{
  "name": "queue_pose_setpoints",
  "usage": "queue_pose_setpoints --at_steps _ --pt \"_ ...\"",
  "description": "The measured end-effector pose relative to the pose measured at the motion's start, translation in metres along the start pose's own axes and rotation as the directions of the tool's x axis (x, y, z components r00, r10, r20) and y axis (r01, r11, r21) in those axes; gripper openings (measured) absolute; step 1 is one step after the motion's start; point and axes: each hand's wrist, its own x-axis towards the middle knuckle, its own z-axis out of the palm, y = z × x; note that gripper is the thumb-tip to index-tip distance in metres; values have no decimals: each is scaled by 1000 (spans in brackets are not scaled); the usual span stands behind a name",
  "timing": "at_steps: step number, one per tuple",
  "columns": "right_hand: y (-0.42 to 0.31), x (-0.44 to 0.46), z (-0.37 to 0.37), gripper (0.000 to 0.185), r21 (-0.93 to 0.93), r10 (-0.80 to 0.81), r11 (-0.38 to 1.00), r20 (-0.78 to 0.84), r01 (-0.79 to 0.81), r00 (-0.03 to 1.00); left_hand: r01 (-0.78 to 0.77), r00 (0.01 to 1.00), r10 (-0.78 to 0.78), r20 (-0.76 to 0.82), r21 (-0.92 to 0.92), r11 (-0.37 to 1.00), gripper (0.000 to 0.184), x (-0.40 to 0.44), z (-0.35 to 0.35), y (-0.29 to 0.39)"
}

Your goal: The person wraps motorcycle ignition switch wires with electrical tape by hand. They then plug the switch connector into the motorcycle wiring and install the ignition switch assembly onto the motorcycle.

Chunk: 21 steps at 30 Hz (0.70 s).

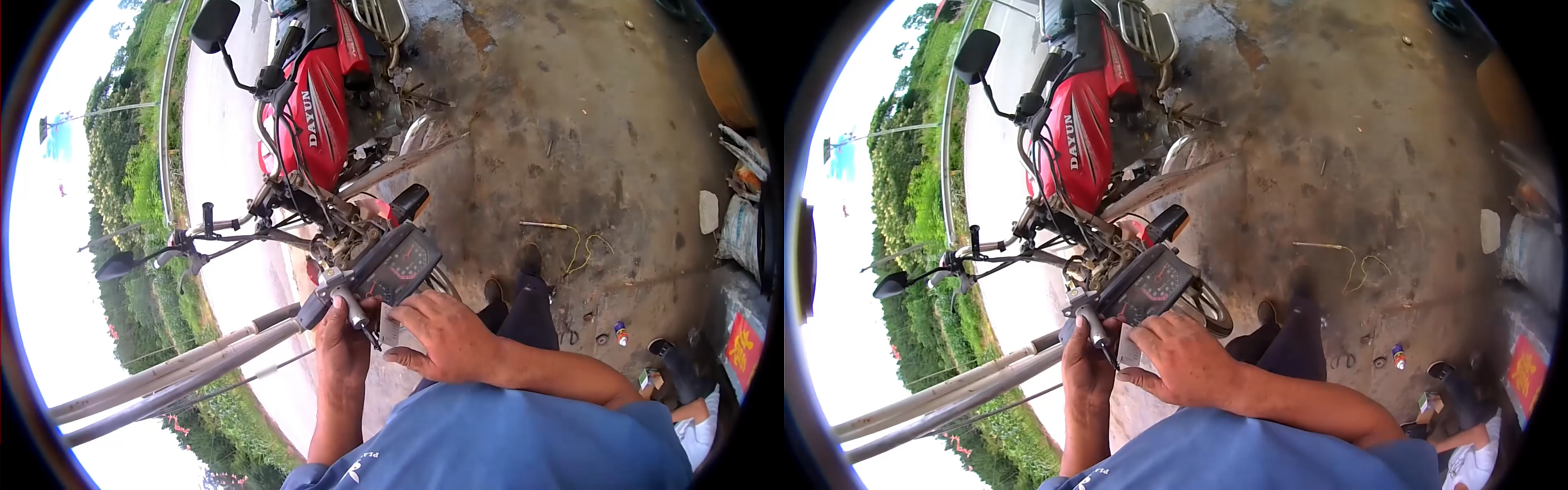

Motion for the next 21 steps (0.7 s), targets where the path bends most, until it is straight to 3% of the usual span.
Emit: queue_pose_setpoints --at_steps 1,3,5,7,9,11,13,16,18,21 --pt "0 5 1 51 3 1 1000 6 -1 1000 8 1000 -8 -10 -10 1000 32 -3 0 -4" --pt "0 12 4 45 -179 -92 981 -69 79 993 1 999 -3 -48 -48 999 34 -7 -1 -8" --pt "1 10 15 38 -116 -112 988 -54 105 992 -43 997 41 -64 -31 999 35 -7 -3 -14" --pt "-3 10 20 36 55 5 998 66 -9 998 -84 994 82 -73 -27 996 35 -9 -6 -20" --pt "1 11 31 30 11 -20 1000 84 19 996 -44 997 36 -70 -105 993 35 -12 -7 -26" --pt "4 9 41 25 -4 82 997 148 -82 986 -76 995 63 -77 -184 980 33 -9 -6 -28" --pt "6 15 43 29 -45 50 998 115 -45 992 -120 992 107 -73 -198 973 32 -4 -9 -29" --pt "4 25 47 34 35 132 989 229 -143 965 -103 994 89 -67 -250 963 32 1 -16 -28" --pt "4 38 41 33 172 204 939 419 -298 885 -127 992 117 -51 -296 947 30 9 -15 -27" --pt "5 54 38 35 149 117 970 406 -191 906 -107 994 90 -64 -361 926 29 15 -13 -18"
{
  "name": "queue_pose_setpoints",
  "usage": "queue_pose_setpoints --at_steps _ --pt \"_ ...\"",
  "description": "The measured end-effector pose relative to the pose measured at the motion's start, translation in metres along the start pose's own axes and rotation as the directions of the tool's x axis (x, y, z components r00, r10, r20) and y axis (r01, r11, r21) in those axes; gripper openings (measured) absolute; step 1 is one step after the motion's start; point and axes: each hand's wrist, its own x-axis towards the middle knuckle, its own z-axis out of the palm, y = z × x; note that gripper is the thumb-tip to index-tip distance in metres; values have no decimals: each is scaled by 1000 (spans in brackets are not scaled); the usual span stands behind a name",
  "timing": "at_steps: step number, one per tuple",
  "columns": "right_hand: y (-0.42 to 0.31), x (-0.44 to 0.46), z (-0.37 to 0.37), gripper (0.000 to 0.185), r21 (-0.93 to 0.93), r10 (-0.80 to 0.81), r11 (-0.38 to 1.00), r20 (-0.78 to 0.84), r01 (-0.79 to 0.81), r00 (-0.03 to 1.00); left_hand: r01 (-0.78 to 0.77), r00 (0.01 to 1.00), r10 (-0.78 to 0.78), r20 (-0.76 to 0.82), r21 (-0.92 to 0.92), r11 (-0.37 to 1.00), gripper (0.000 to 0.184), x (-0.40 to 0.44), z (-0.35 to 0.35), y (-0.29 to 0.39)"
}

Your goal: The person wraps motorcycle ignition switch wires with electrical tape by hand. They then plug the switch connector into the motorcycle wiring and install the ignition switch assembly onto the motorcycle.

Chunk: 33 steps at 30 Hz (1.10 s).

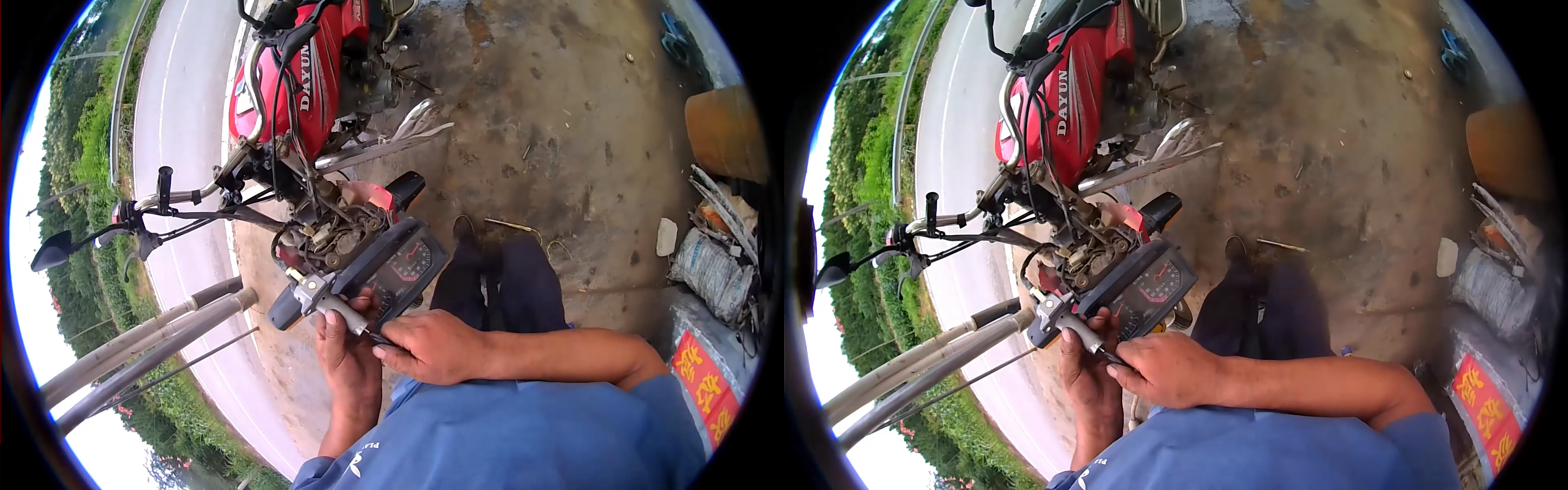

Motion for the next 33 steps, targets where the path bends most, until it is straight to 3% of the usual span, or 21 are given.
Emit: queue_pose_setpoints --at_steps 1,2,5,6,8,12,14,18,22,24,26,28,30,33 --pt "0 5 -1 33 -115 -89 990 -42 83 995 3 1000 -3 -31 0 1000 28 2 2 2" --pt "1 9 -2 33 -110 -83 991 -30 79 996 5 999 -5 -43 -4 1000 28 4 1 2" --pt "5 23 -17 26 -516 -221 828 58 219 974 -2 995 5 -103 21 1000 29 12 6 1" --pt "3 27 -25 26 -505 -219 833 70 224 973 -29 994 33 -106 38 999 29 14 11 0" --pt "2 33 -43 25 -693 -209 669 170 267 963 -57 989 64 -136 54 997 29 18 22 -4" --pt "4 47 -79 23 -660 -243 664 252 350 937 -94 952 105 -287 53 994 31 19 49 -13" --pt "18 53 -97 23 -400 -144 864 386 307 911 -109 920 106 -377 14 994 29 28 76 -17" --pt "4 63 -154 28 -408 -100 838 538 363 837 -170 886 140 -442 -28 985 24 34 111 -35" --pt "-24 66 -200 28 -488 -56 727 659 483 750 -293 782 53 -621 -291 911 20 46 137 -35" --pt "-47 66 -227 23 -338 -21 842 759 421 651 -331 775 53 -629 -333 883 19 47 126 -20" --pt "-47 74 -251 26 -324 -36 827 785 460 619 -317 784 157 -600 -169 933 21 35 123 -5" --pt "-49 86 -283 33 -209 -189 923 484 323 854 -300 742 201 -639 -49 953 20 24 123 -1" --pt "-63 99 -324 39 -59 160 987 390 -149 907 -276 652 394 -647 282 919 23 20 115 -8" --pt "-45 117 -372 41 271 211 935 95 -229 973 -324 524 518 -676 405 855 19 15 116 -14"
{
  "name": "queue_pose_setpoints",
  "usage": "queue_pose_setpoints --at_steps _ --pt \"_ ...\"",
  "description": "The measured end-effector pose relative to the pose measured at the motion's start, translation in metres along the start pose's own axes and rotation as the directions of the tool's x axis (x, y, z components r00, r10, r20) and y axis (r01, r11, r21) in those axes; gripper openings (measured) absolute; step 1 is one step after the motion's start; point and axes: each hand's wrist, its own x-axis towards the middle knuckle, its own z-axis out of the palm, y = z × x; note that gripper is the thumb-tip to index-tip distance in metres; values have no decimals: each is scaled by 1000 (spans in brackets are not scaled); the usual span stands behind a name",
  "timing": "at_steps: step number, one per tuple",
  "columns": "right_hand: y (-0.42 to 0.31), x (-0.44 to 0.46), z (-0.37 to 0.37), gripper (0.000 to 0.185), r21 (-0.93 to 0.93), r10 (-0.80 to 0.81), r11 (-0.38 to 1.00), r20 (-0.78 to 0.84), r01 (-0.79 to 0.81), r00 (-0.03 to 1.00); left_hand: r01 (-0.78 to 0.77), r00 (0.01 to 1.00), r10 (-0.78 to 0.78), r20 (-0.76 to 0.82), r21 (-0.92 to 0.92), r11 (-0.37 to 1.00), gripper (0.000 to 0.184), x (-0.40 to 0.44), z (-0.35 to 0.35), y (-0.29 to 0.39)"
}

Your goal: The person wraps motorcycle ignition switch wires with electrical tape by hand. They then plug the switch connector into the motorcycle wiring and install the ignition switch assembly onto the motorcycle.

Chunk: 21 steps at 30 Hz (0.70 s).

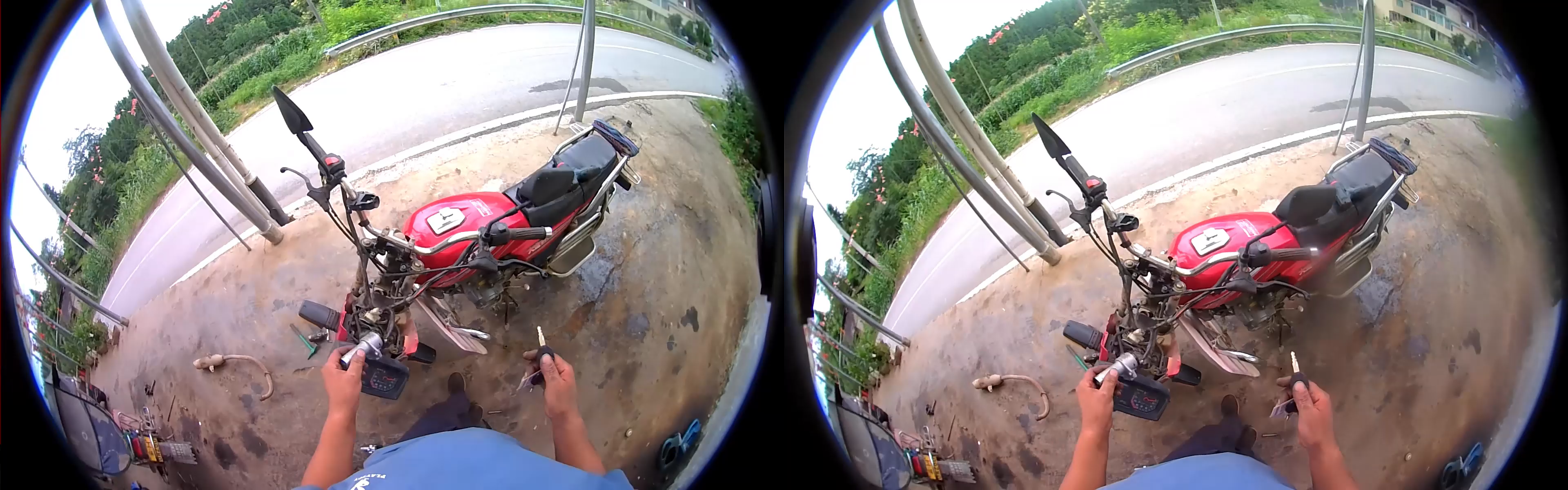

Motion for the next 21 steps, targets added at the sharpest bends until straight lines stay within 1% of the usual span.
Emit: queue_pose_setpoints --at_steps 1,3,4,5,7,8,9,11,12,13,14,15,16,17,18,19,21 --pt "3 9 -19 41 109 26 994 -83 -17 996 -31 999 31 -13 20 999 19 0 -3 -4" --pt "8 29 -51 42 162 -46 984 -196 79 979 -18 998 15 -53 -57 998 21 6 -7 -23" --pt "3 38 -64 39 85 -62 993 -211 82 975 1 998 -9 -69 -109 994 24 12 -6 -26" --pt "-1 48 -74 39 59 -69 995 -211 84 975 15 997 -24 -69 -131 991 24 16 -4 -28" --pt "-22 65 -85 36 -137 -82 990 -358 34 930 -44 993 11 -119 -282 958 24 21 9 -15" --pt "-31 75 -92 35 -237 -155 969 -358 71 921 -83 986 34 -162 -301 950 23 26 17 -10" --pt "-37 85 -102 35 -271 -164 961 -370 63 914 -118 981 54 -186 -353 928 25 34 23 -17" --pt "-53 113 -117 35 -376 -280 917 -364 135 888 -155 980 78 -181 -464 872 29 46 38 -8" --pt "-67 122 -118 34 -380 -251 919 -362 104 898 -179 978 104 -180 -475 862 29 56 44 -10" --pt "-79 133 -116 34 -395 -255 914 -368 99 894 -201 975 128 -181 -482 853 31 63 51 -13" --pt "-87 146 -114 33 -381 -239 920 -358 92 903 -212 972 145 -183 -433 876 30 69 56 -13" --pt "-93 159 -114 32 -360 -222 929 -353 87 909 -210 974 150 -169 -435 876 29 74 61 -11" --pt "-96 174 -122 31 -408 -205 911 -328 57 922 -177 983 129 -134 -458 871 28 78 63 -8" --pt "-95 189 -127 31 -412 -210 909 -348 52 914 -139 990 107 -94 -481 866 28 79 64 -6" --pt "-94 208 -127 31 -389 -201 918 -297 74 933 -136 990 107 -91 -422 896 29 80 67 -1" --pt "-92 227 -128 31 -365 -191 926 -243 92 951 -130 990 93 -109 -406 905 31 81 73 0" --pt "-90 266 -132 31 -447 -181 891 -191 79 965 -80 989 28 -143 -369 926 34 83 78 -8"
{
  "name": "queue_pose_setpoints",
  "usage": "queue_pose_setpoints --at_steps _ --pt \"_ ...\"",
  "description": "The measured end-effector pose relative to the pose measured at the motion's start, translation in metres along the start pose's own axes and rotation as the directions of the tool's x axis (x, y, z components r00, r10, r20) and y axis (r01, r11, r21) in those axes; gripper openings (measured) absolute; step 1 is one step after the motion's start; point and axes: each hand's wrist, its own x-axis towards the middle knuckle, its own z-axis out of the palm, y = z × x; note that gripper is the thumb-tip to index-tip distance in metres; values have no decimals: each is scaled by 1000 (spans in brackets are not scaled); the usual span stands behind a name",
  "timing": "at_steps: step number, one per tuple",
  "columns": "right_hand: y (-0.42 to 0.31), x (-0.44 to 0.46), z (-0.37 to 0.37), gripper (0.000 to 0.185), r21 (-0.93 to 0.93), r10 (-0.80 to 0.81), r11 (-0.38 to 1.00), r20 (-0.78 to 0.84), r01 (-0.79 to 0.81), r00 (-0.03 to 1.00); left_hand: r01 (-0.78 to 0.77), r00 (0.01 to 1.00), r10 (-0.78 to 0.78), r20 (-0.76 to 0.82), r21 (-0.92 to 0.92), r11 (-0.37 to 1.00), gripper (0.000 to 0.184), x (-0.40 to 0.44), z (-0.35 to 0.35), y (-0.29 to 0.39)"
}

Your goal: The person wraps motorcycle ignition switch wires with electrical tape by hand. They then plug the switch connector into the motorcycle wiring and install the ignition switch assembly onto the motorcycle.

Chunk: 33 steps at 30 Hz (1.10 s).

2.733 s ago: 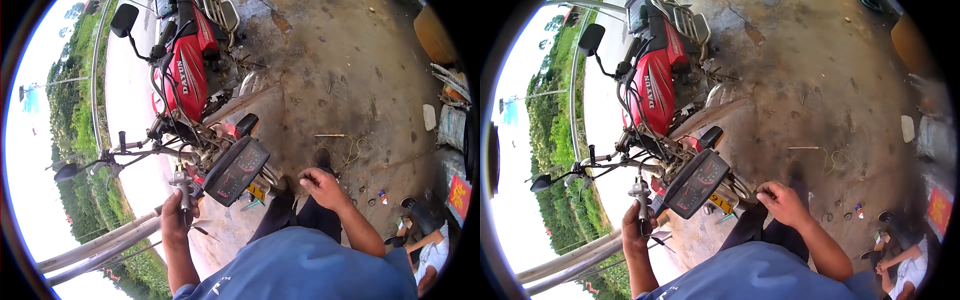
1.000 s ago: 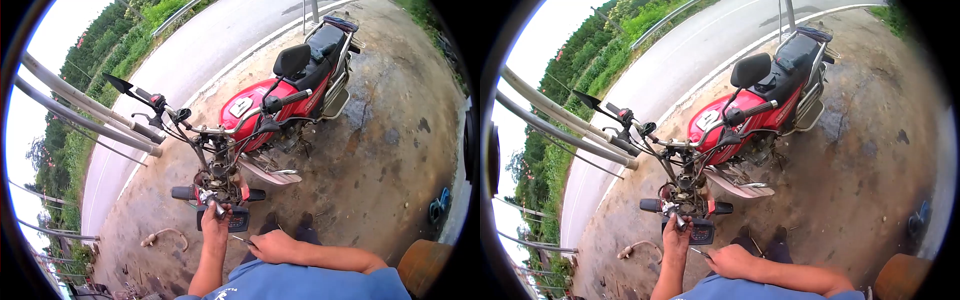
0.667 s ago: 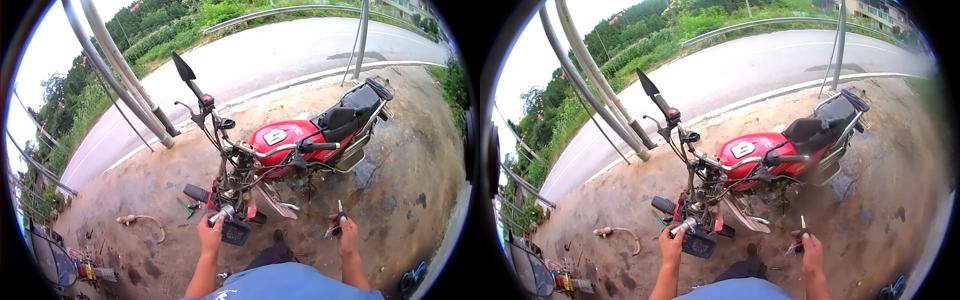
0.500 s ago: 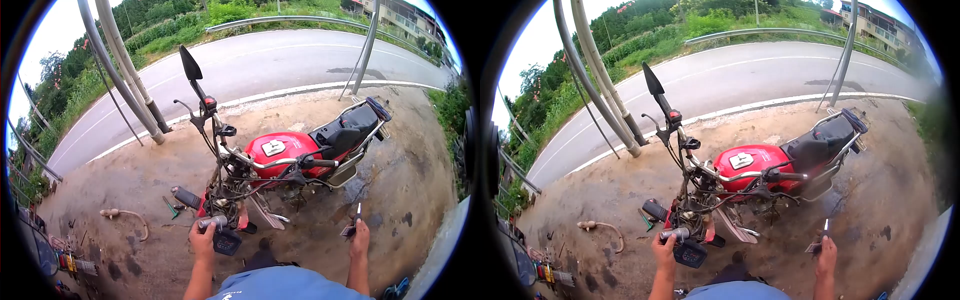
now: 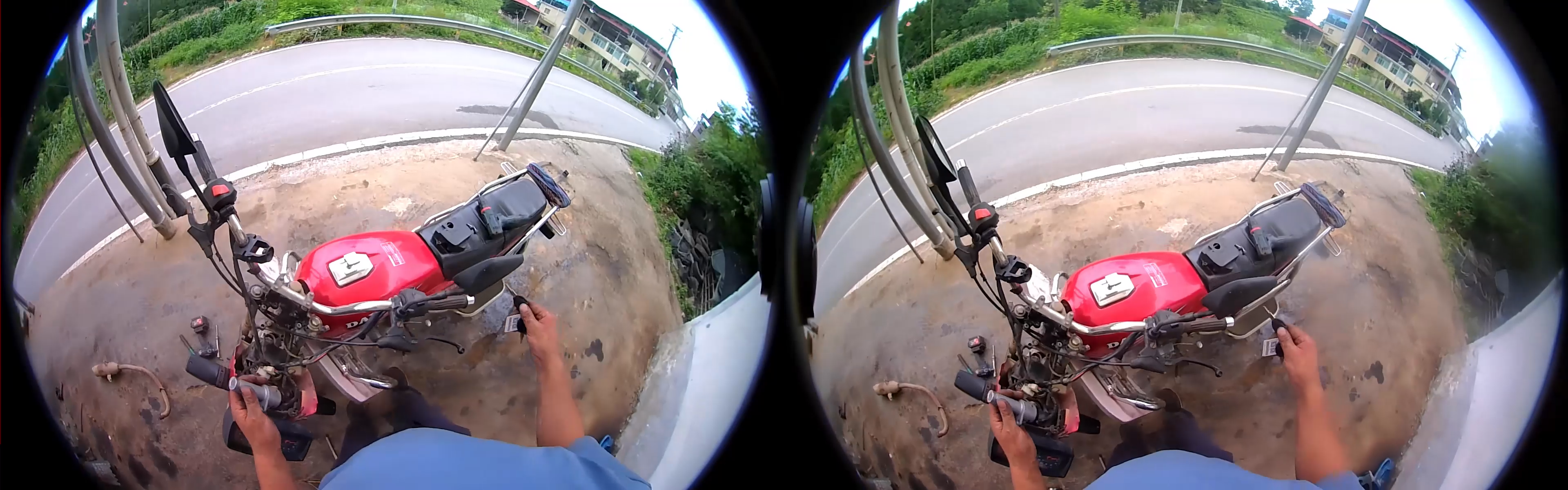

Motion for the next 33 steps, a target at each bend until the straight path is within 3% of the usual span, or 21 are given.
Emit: queue_pose_setpoints --at_steps 2,4,6,8,9,12,14,18,20,21,24,30,33 --pt "17 47 11 30 -16 -29 999 34 30 999 33 998 -25 -54 149 988 35 -2 11 4" --pt "61 109 12 31 -41 -58 997 103 63 993 46 994 -31 -109 147 988 33 -3 14 -11" --pt "67 156 23 29 -89 44 995 109 -34 993 70 984 -27 -174 243 967 28 -8 25 -10" --pt "85 211 28 29 -322 9 946 154 41 988 58 980 67 -188 592 804 42 -13 53 14" --pt "115 243 32 30 -449 -231 851 143 271 962 119 968 35 -250 574 810 45 -13 66 17" --pt "115 312 47 34 -639 -199 741 86 208 976 235 943 -50 -330 551 801 48 -13 96 24" --pt "121 353 58 32 -656 -254 723 37 215 966 255 935 -49 -352 569 782 47 -13 116 26" --pt "143 417 68 30 -774 -393 534 129 340 910 268 930 -62 -362 554 788 45 -14 126 13" --pt "149 439 69 31 -843 -340 437 169 315 925 291 920 -63 -387 566 771 44 -14 131 7" --pt "157 447 69 24 -808 -443 455 159 375 882 301 915 -59 -398 579 758 44 -15 133 6" --pt "160 460 59 25 -831 -416 404 207 383 886 319 906 -53 -420 596 737 45 -14 142 5" --pt "132 492 21 29 -700 -416 664 -55 263 908 326 905 -75 -418 571 753 43 -8 143 -2" --pt "131 496 15 28 -685 -406 662 14 305 914 325 903 -54 -427 593 737 39 -6 144 -4"
